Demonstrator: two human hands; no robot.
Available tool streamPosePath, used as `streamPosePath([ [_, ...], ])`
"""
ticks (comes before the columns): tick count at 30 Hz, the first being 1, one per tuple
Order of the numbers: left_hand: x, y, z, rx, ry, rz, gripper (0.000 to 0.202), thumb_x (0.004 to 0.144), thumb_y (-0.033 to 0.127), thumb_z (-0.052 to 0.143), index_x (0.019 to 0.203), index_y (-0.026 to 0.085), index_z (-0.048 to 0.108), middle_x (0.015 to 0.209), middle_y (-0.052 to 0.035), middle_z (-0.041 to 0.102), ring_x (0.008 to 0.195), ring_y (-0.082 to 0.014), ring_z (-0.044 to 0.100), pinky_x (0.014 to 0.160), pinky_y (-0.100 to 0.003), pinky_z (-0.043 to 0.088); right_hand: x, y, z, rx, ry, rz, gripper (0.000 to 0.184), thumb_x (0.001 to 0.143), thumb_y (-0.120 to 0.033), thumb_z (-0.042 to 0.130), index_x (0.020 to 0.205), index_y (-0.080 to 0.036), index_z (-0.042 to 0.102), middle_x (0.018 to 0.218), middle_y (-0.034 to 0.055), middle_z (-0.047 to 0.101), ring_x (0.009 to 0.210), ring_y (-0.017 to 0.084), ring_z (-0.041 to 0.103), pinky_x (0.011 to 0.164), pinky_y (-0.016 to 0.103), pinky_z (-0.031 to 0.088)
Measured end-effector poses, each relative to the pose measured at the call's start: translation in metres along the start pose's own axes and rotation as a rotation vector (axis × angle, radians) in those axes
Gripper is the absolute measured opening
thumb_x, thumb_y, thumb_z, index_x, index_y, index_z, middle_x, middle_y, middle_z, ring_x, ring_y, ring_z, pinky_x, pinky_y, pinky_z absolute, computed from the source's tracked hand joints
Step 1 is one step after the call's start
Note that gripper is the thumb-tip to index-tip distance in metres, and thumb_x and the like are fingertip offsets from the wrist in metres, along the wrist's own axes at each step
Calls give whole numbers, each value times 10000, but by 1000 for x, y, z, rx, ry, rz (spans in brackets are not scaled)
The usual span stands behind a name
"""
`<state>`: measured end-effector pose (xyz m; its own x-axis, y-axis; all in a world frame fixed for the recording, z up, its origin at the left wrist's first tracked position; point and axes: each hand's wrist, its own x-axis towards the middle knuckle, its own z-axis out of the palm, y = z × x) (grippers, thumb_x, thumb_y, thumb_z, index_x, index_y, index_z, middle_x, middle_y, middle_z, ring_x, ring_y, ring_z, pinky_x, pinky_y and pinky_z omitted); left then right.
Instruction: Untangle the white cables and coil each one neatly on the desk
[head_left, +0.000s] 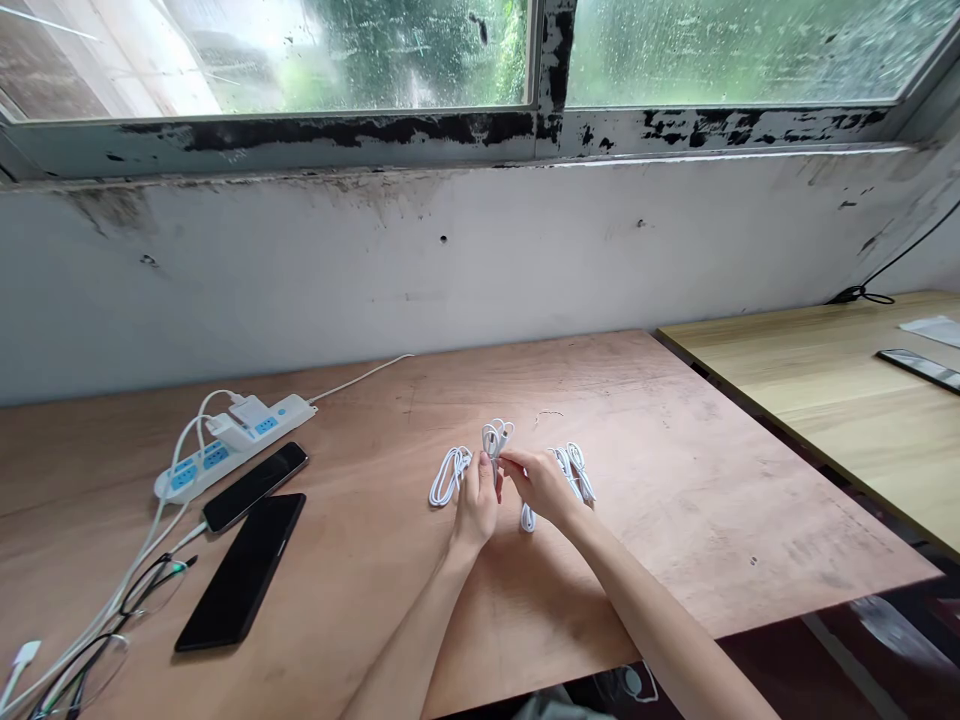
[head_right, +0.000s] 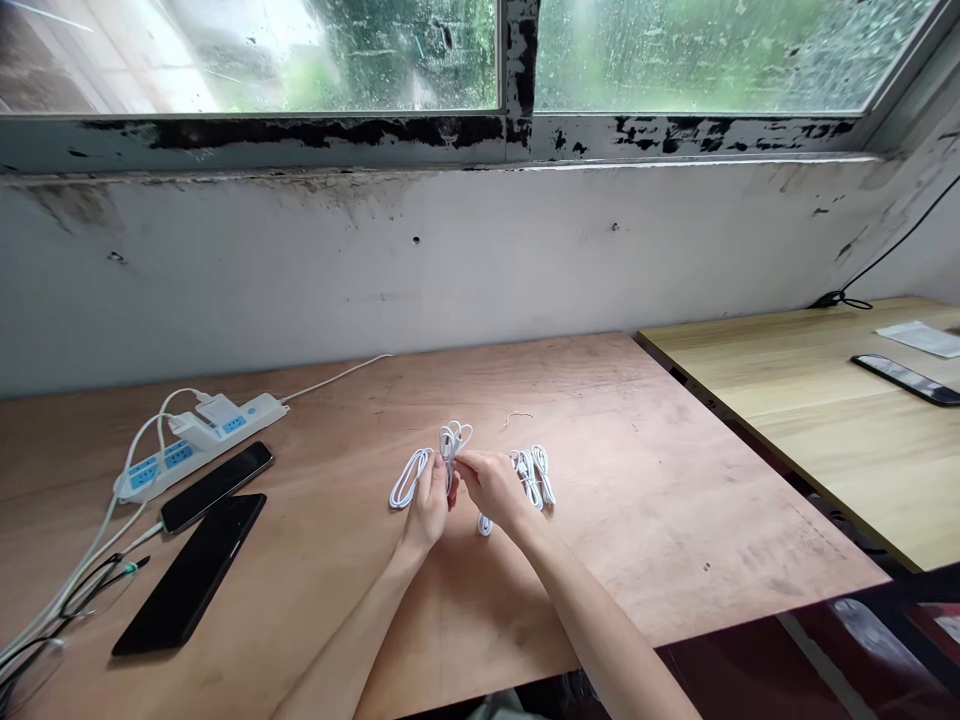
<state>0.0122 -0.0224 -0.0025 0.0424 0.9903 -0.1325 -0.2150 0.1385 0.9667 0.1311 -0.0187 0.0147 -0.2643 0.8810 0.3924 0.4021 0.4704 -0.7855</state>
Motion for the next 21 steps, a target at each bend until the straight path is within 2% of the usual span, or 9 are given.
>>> streamPosePath([
  [4, 2, -1, 0, 122, -16, 173, 437, 804, 574, 449, 603, 186, 460, 498, 26, 409, 469, -92, 355, 483, -227, 271, 2, 3, -3, 297, 6, 141, 349, 850, -417, 490, 629, -201, 651, 593, 23, 644, 568, 155, 564, 588, 262, 424],
  [7, 2, 1, 2, 71, -28, 162, 482, 792, 614, 430, 581, 181, 452, 464, 31, 388, 436, -79, 335, 459, -224, 264, 5, 13, -11, 529, -49, 267, 372, 761, -516, 574, 728, -162, 683, 654, 39, 649, 565, 142, 554, 543, 257, 429],
  [10, 2, 4, 6, 5, -71, 109, 523, 788, 648, 390, 560, 179, 430, 443, 35, 362, 404, -67, 309, 432, -222, 249, 7, 23, -20, 651, -47, 356, 454, 793, -560, 504, 792, -140, 675, 683, 42, 637, 526, 98, 518, 515, 233, 416],
  [13, 1, 5, 9, -10, -98, 93, 546, 774, 671, 384, 542, 177, 407, 450, 35, 362, 403, -60, 307, 421, -216, 248, 7, 25, -25, 648, -138, 347, 391, 789, -520, 543, 747, -142, 636, 651, 19, 608, 532, 88, 515, 520, 220, 420],
  [16, 1, 3, 8, 1, -71, 76, 540, 745, 691, 416, 591, 174, 438, 479, 39, 394, 406, -54, 308, 407, -204, 233, 6, 20, -22, 604, -256, 273, 322, 792, -462, 567, 738, -146, 596, 678, 22, 615, 583, 102, 551, 547, 224, 439],
  [18, 2, 0, 6, 19, -41, 55, 537, 722, 705, 435, 624, 176, 448, 494, 43, 405, 413, -55, 319, 403, -198, 226, 5, 16, -18, 588, -269, 224, 293, 826, -434, 527, 758, -151, 570, 693, 32, 627, 629, 123, 586, 566, 235, 449],
  [21, 5, -5, 3, 58, -26, 56, 541, 717, 714, 422, 640, 179, 447, 494, 47, 391, 421, -59, 325, 411, -198, 238, 4, 11, -12, 480, -199, 184, 249, 862, -380, 474, 759, -164, 542, 677, 32, 621, 640, 140, 602, 574, 249, 448],
])
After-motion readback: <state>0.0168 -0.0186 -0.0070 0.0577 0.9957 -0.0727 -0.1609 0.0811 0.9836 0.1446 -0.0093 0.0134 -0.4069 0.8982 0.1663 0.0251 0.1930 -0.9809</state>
